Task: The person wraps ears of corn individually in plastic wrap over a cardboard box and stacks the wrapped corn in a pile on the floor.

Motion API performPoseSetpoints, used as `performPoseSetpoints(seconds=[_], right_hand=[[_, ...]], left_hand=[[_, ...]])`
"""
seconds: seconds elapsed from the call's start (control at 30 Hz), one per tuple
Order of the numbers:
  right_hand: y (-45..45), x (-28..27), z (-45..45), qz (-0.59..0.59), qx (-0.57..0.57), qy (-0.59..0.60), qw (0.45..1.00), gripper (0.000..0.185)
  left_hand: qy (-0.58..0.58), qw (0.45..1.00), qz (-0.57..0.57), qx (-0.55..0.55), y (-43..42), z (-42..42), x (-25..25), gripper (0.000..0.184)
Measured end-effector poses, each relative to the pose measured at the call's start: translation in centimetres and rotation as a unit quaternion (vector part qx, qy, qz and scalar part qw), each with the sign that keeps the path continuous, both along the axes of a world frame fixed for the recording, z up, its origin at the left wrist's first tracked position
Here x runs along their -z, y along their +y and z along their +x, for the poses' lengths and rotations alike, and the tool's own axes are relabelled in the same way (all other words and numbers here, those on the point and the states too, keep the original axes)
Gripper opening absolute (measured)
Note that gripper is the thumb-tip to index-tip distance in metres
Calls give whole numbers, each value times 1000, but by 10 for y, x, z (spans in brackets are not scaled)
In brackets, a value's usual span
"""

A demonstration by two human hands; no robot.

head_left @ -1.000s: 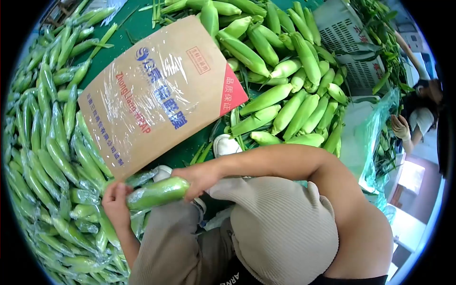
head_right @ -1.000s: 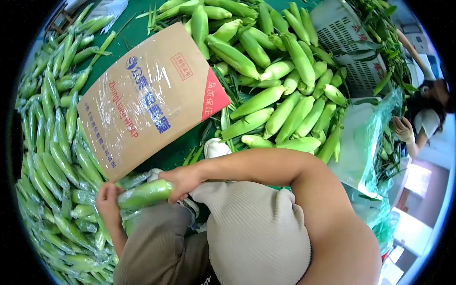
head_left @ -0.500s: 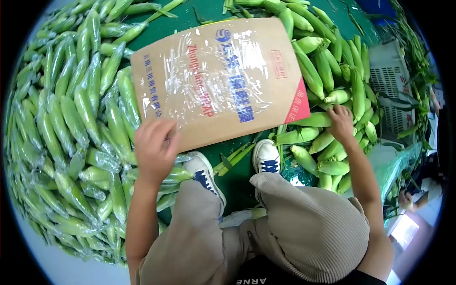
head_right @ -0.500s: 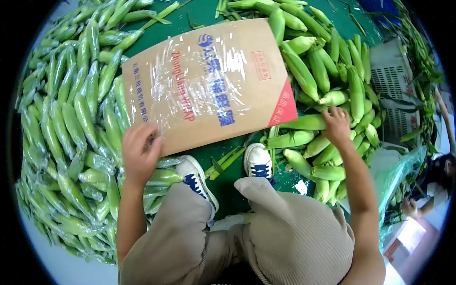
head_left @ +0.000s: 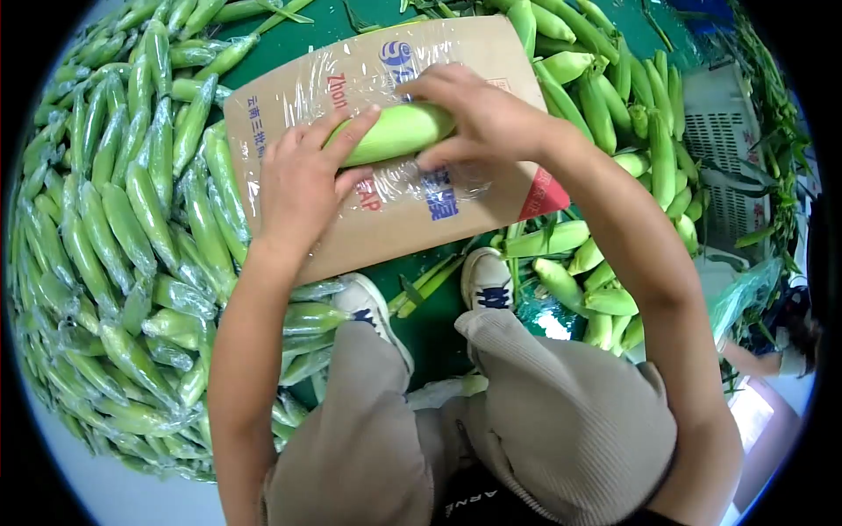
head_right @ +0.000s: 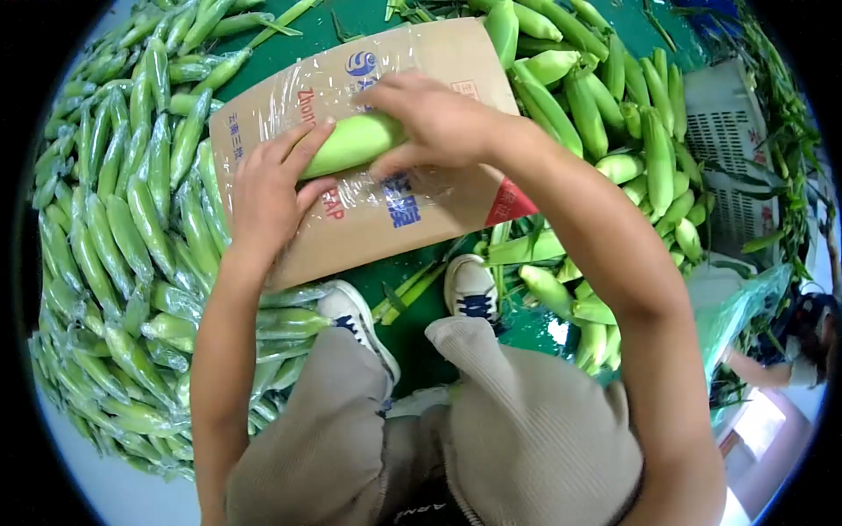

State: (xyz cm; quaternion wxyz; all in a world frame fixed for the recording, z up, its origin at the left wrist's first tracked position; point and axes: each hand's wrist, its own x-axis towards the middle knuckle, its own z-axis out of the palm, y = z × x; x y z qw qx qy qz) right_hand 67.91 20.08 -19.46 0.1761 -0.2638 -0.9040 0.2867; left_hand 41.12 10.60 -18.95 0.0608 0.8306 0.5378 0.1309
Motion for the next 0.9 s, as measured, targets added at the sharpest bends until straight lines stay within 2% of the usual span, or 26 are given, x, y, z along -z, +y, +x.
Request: performPoseSetpoints(seconds=[0.03,0.07,0.13,0.17,0.27,0.33,0.4,0.43,0.47,0.53,0.6,0.67,0.77,0.87,0.9], right_hand=[[-9,-6,12,-32,39,16,999,86],[-16,-9,33,3,42,-15,999,91],[-42,-14,57,-62,37,-167,983,98],[-47,-1,60,-15,32,-124,992,100],[-64,15,54,14,94,-50,994,87],[-66,18,58,148,22,-5,989,43],[-76,29,63,148,30,-57,987,26],[-82,28,70,119,66,-5,991,20],[-85,29,68,103,144,160,971,23],[-82,9,62,80,228,206,948,28],[-65,-3,23,130,196,194,952,27],[-52,3,-17,121,93,58,987,48],[-36,13,-36,177,92,-13,980,71],[-29,12,-34,128,101,-60,985,76],[-27,16,-29,128,111,-56,984,74]], left_hand=[[-25,1000,-11,2,5,-7,7,72],[-50,999,-22,-3,5,-14,9,72],[-60,996,-65,-3,1,-18,-2,74],[-71,995,-75,-7,0,-17,-3,74],[-89,990,-105,-37,2,-10,-9,75],[-84,988,-115,-52,-3,-6,-11,75],[-82,988,-124,-40,-8,-8,-9,76],[-81,989,-120,-36,-5,-10,-11,76],[-80,988,-131,-21,-1,-11,-14,76],[-78,983,-168,-4,-7,-12,-16,76],[-99,981,-169,9,-11,-8,-11,80],[-118,981,-153,21,-3,-9,-9,84],[-287,951,-11,-117,-19,-31,7,98],[-60,981,-46,-179,-72,-53,8,100],[-14,983,-40,-180,-83,-62,22,67]])
